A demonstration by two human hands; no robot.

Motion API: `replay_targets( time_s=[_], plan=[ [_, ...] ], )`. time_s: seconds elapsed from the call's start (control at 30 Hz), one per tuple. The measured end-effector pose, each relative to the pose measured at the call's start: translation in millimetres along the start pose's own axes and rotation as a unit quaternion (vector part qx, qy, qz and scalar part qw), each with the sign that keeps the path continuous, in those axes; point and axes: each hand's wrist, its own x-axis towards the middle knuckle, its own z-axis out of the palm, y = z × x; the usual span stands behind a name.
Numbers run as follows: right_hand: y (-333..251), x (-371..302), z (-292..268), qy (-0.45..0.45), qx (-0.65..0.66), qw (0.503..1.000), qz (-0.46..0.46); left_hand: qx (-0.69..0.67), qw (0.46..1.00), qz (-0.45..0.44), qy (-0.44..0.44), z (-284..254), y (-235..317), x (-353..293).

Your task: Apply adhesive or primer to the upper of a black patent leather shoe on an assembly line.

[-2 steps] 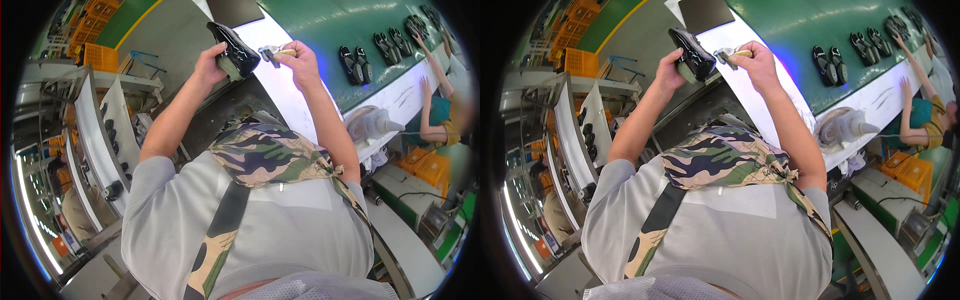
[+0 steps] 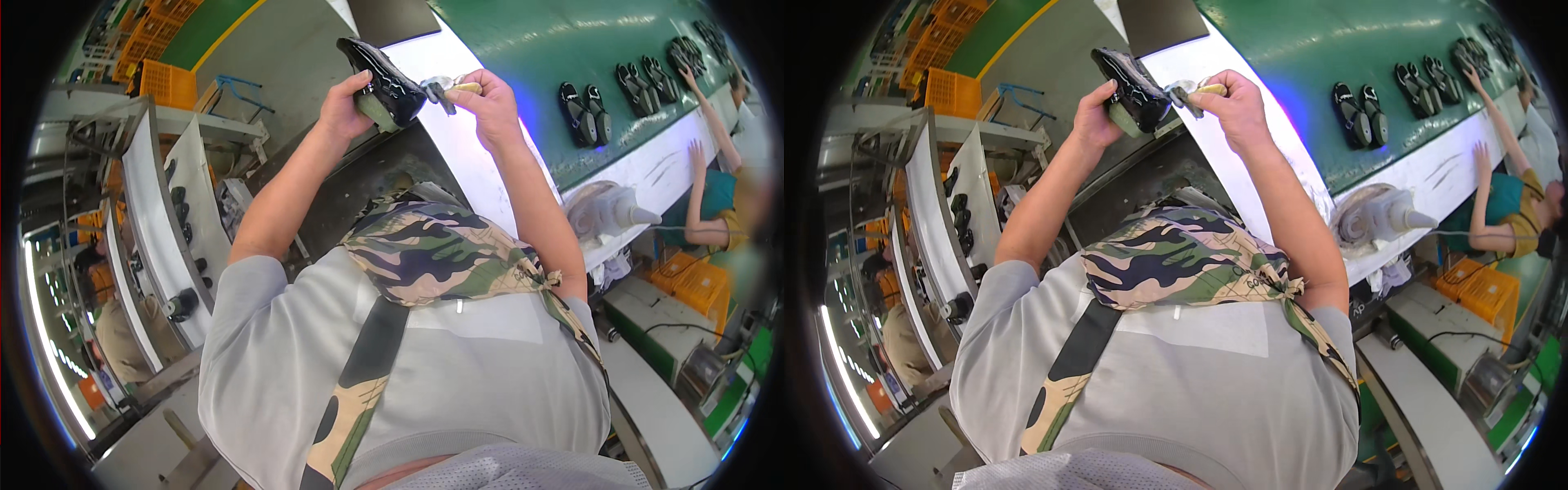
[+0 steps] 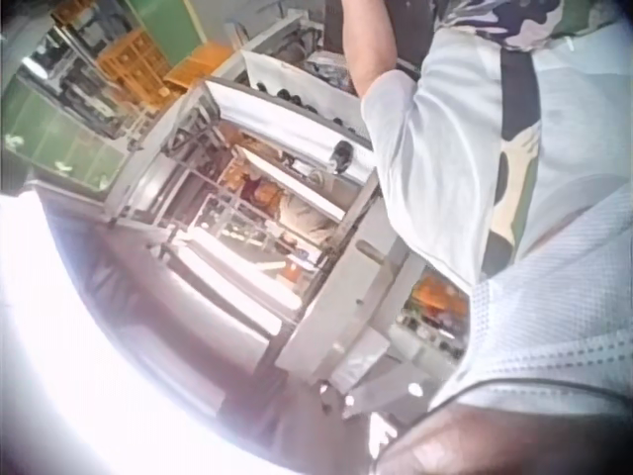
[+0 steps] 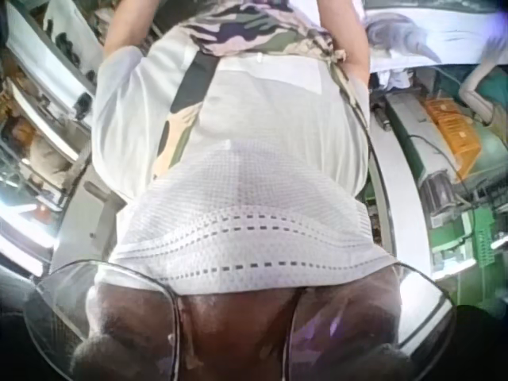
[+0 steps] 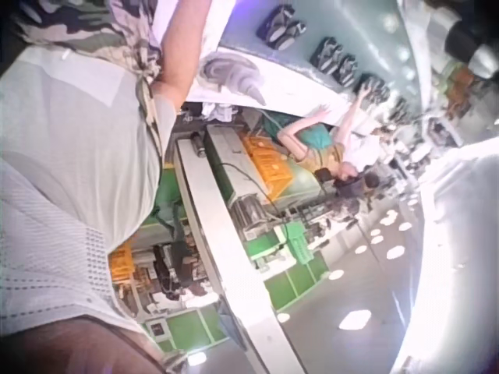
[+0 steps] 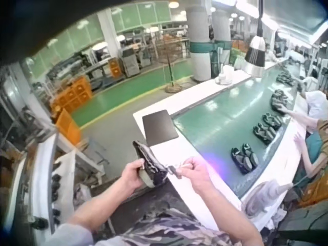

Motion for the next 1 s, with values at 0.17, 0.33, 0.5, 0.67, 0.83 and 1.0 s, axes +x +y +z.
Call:
replay_targets(
  time_s=[0.17, 0.33, 0.5, 0.67, 0.83, 1.0],
  plan=[
    [-0.1, 6.2, 27.6, 0.020, 0.005, 0.997, 0.080, 0.031, 0.993, 0.102, 0.041, -13.7, 7.1, -21.0],
    [15.7, 22.2, 52.7, 0.003, -0.003, 0.990, 0.138, 0.235, 0.932, 0.258, 0.103, -13.7, 24.1, -49.9],
    [29.9, 35.9, 84.4, -0.040, 0.015, 0.981, 0.189, 0.382, 0.836, 0.350, 0.184, 1.4, 45.9, -86.8],
    [33.5, 35.8, 103.5, -0.101, 0.082, 0.969, 0.209, 0.455, 0.758, 0.408, 0.226, -0.5, 104.9, -150.7],
    [56.8, 43.9, 69.9, -0.090, 0.104, 0.963, 0.230, 0.504, 0.633, 0.412, 0.419, -30.7, 208.0, -258.8],
    [66.1, 24.5, 14.9, -0.001, 0.094, 0.965, 0.244, 0.447, 0.530, 0.336, 0.638, -95.5, 296.7, -369.8]
  ],
)
